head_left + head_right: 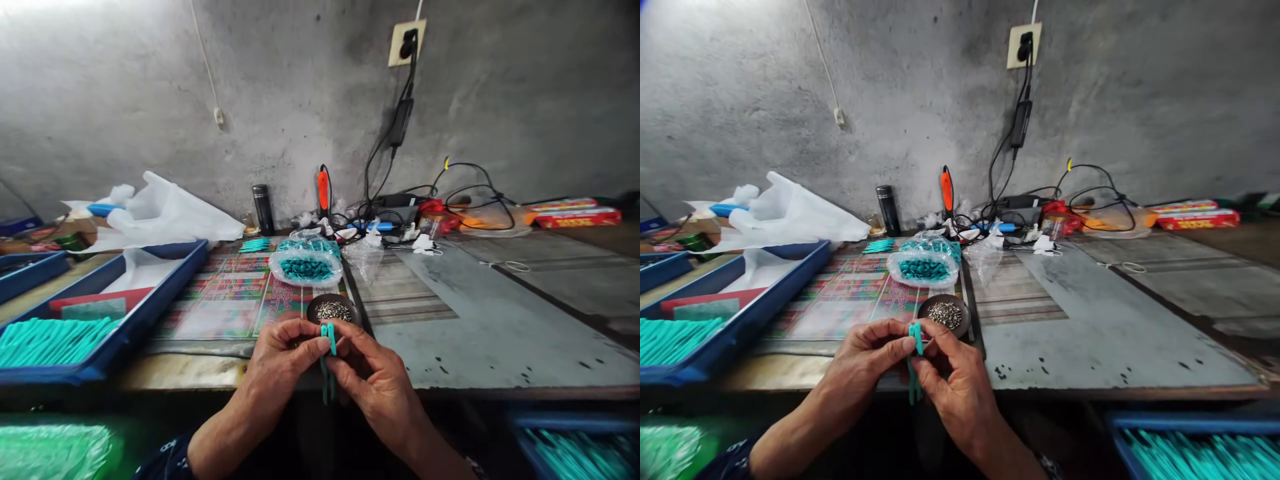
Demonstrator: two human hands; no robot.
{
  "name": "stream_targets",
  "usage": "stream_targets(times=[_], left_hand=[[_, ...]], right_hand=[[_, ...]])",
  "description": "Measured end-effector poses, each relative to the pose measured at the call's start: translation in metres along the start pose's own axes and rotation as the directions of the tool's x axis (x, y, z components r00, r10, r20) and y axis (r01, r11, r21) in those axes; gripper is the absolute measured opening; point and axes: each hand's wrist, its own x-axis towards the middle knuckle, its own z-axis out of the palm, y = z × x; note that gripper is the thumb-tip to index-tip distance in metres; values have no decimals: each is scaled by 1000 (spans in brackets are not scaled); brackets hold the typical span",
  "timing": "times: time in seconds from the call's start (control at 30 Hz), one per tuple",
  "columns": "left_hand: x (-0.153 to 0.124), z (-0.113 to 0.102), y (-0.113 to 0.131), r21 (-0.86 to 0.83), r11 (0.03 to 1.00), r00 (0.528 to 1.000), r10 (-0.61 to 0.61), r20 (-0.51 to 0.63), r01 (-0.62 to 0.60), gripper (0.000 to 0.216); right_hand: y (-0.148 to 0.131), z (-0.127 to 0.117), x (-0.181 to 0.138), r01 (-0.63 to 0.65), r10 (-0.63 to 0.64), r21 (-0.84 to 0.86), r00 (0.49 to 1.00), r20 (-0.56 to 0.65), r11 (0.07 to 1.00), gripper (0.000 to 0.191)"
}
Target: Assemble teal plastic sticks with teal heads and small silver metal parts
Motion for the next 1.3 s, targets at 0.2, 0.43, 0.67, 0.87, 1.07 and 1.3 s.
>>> stream_targets(times=[0.2,0.43,0.67,0.87,1.07,1.3], left_hand=[[-1,3,-3,-46,999,1000,-27,4,28,30],[1,5,-8,-85,996,1000,-25,-17,24,33],[3,9,-13,-122,993,1000,-9,-24,6,32],[5,9,-17,-107,994,999,-7,-40,3,32],[8,8,-19,-93,996,999,-5,-47,1,30],[10,6,-21,-36,999,999,38,-25,-39,27]], right_hand=[[0,1,-3,15,-14,44,1000,-22,999,37],[3,1,-7,-21,25,124,999,-28,992,37],[7,0,-8,-38,43,157,999,-27,987,37],[4,0,-6,-45,50,162,998,-27,986,36],[4,0,-5,-67,71,139,997,-22,988,37],[6,-3,-4,-110,107,154,994,29,982,42]])
